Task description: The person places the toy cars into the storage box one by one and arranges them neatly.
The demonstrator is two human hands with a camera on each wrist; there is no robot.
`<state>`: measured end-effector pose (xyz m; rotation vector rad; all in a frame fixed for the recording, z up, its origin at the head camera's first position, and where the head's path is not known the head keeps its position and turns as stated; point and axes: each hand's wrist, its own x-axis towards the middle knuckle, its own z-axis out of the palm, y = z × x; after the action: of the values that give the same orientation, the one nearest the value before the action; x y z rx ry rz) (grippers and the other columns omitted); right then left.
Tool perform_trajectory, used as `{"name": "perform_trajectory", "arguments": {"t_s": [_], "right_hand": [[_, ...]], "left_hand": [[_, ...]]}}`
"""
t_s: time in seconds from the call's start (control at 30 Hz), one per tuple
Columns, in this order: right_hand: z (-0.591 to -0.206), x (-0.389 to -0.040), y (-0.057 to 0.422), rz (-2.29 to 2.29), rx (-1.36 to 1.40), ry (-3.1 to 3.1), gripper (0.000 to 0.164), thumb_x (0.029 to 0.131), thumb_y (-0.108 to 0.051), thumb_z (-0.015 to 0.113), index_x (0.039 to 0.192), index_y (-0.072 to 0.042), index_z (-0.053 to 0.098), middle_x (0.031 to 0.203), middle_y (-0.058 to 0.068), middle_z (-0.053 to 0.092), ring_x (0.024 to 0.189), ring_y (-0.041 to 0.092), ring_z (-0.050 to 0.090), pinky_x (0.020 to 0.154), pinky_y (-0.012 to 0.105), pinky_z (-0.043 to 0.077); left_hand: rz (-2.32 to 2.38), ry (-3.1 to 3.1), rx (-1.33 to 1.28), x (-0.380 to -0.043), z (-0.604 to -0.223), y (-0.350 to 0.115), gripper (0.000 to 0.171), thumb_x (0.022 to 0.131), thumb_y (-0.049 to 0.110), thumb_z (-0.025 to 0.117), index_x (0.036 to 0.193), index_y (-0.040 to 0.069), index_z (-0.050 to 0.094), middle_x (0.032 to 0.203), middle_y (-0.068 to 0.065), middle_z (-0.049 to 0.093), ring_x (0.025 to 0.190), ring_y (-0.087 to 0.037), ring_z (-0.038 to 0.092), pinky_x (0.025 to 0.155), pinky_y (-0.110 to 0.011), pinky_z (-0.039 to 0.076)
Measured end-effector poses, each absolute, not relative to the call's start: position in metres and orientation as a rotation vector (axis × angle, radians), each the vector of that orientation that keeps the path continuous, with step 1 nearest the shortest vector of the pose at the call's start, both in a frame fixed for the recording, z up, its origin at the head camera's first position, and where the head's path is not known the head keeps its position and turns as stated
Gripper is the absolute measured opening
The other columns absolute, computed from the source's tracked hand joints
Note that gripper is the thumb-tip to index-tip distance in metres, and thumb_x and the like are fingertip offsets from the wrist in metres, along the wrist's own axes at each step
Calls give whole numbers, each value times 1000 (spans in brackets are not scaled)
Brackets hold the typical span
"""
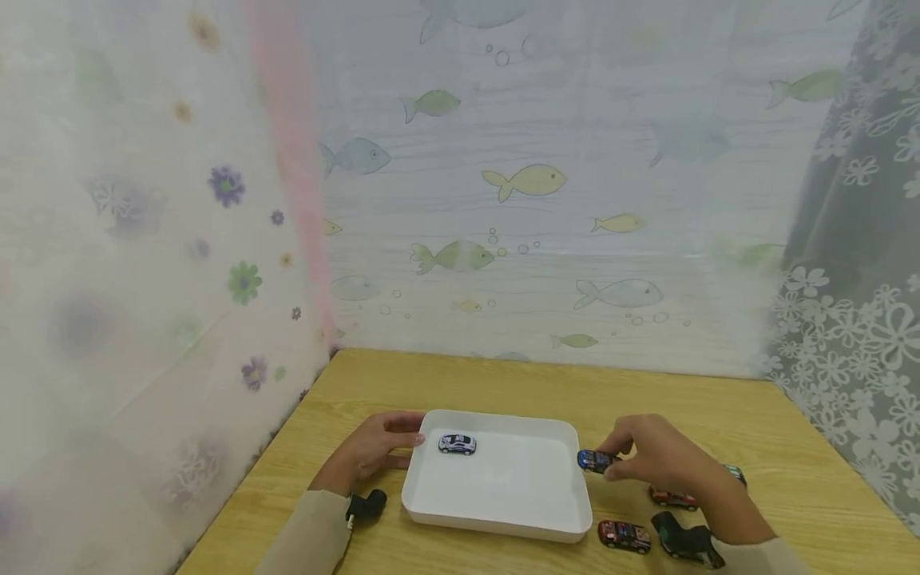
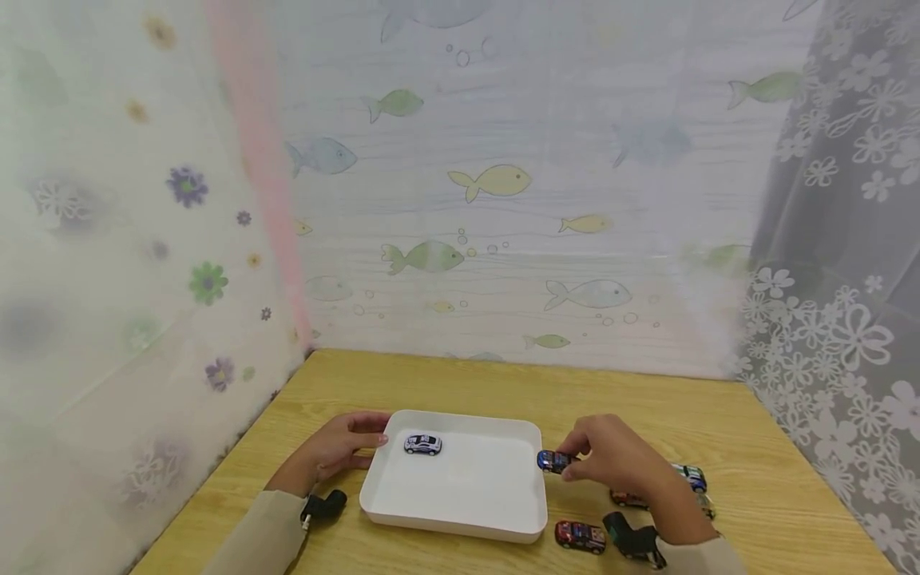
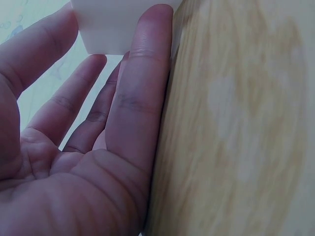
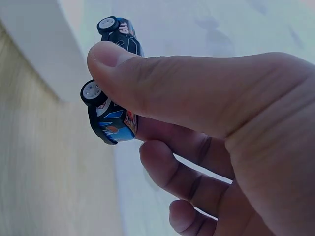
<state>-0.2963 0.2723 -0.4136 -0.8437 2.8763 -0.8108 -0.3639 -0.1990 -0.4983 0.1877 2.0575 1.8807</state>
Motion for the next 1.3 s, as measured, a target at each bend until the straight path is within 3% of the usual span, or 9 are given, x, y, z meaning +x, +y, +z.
{"name": "perform_trajectory", "arguments": {"t_s": [0.4,0.77,1.0,1.3], "right_hand": [[-408,-305,249,-832,-932,2904,22,81,-31,89,102,-28,83,89,-16,66,86,8,61,70,25,54],[-400,-310,230,-853,-935,2887,17,80,-26,90,96,-28,84,85,-13,66,85,17,62,69,24,51],[-399,-315,222,-873,-961,2891,18,80,-27,90,97,-27,84,86,-13,68,86,13,62,72,26,53],[-395,-318,209,-916,-963,2880,17,80,-27,91,95,-29,83,88,-15,68,90,18,63,74,27,53]], "left_hand": [[1882,2047,178,-361,-502,-201,58,93,18,79,145,3,57,142,-17,61,115,-26,69,89,-45,63],[1893,2037,209,-363,-502,-200,60,92,19,80,145,3,57,141,-16,62,115,-25,68,90,-45,63],[1888,2043,216,-363,-501,-201,60,93,19,79,146,3,56,141,-16,62,116,-26,68,91,-45,63],[1900,2020,227,-364,-499,-201,61,94,18,79,147,2,54,143,-17,60,117,-27,68,91,-45,63]]}}
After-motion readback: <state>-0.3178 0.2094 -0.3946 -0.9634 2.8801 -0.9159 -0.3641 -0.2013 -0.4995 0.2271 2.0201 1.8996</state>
